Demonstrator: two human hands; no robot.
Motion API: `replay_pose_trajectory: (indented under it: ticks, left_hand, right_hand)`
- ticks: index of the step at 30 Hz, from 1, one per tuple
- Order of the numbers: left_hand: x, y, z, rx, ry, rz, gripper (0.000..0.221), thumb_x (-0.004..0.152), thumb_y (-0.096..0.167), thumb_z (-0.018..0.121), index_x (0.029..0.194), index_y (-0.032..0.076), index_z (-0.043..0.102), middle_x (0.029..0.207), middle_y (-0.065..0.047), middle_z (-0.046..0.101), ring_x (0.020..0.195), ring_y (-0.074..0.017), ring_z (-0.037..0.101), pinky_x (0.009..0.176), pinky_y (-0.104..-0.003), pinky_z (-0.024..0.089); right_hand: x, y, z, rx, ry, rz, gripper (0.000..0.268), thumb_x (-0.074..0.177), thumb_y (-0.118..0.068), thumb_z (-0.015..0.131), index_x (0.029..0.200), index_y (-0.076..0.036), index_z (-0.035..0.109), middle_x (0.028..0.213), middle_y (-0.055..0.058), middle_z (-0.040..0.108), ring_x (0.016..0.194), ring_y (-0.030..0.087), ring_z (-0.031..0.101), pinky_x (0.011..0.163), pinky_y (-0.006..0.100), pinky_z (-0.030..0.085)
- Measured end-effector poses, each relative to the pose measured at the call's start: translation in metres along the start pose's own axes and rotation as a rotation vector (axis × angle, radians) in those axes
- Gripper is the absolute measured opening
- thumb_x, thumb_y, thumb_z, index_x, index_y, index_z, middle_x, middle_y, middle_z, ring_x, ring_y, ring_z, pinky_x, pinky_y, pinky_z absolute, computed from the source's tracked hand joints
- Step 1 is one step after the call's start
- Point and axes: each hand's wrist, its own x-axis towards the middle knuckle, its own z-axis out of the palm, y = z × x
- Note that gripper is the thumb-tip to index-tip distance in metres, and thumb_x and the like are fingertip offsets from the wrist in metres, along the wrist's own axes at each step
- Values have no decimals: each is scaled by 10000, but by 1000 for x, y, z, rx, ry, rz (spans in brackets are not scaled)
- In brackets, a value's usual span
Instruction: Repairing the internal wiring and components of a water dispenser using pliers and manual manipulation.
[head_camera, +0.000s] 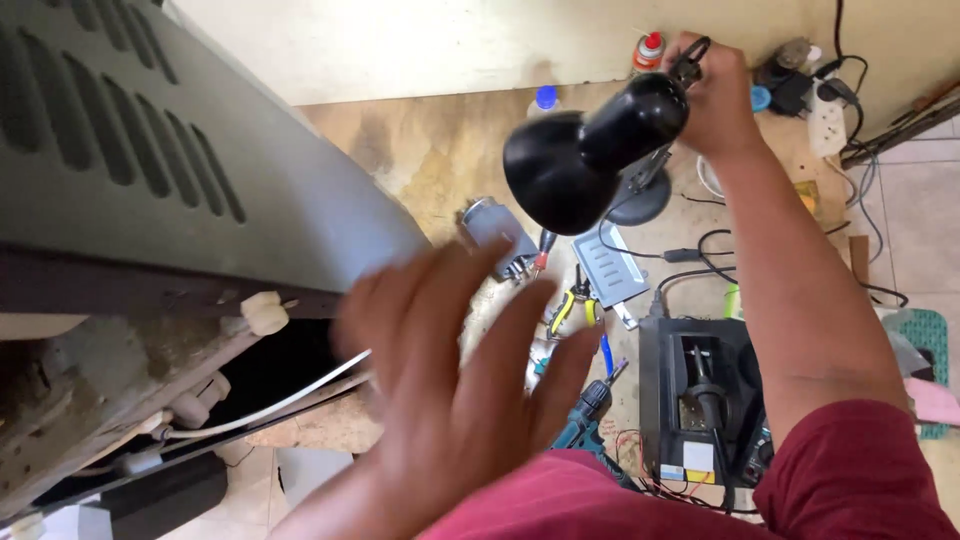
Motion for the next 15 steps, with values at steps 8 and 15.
replay_pose_trajectory:
  ticks: [8, 15]
  left_hand:
    - [-28, -15, 57, -343, 18, -150, 310, 977, 217, 782, 1188, 59, 620, 1219, -150, 645, 1124, -338, 634, 944, -478, 518]
    - [-125, -20, 29, -400, 71, -247, 170, 972, 127, 688, 1093, 29, 619, 1110, -152, 662, 1010, -305, 680, 883, -427, 571]
  right_hand:
    - [-51, 30, -6, -412, 150, -194, 292, 1123, -226, 734, 994, 25, 660, 1036, 178, 700, 1020, 378, 642, 833, 476, 470]
    - [-86, -81, 5, -481, 141, 348, 699, 949, -33, 812, 1493, -1, 375, 1487, 229, 358, 1350, 372, 441, 1120, 519, 472]
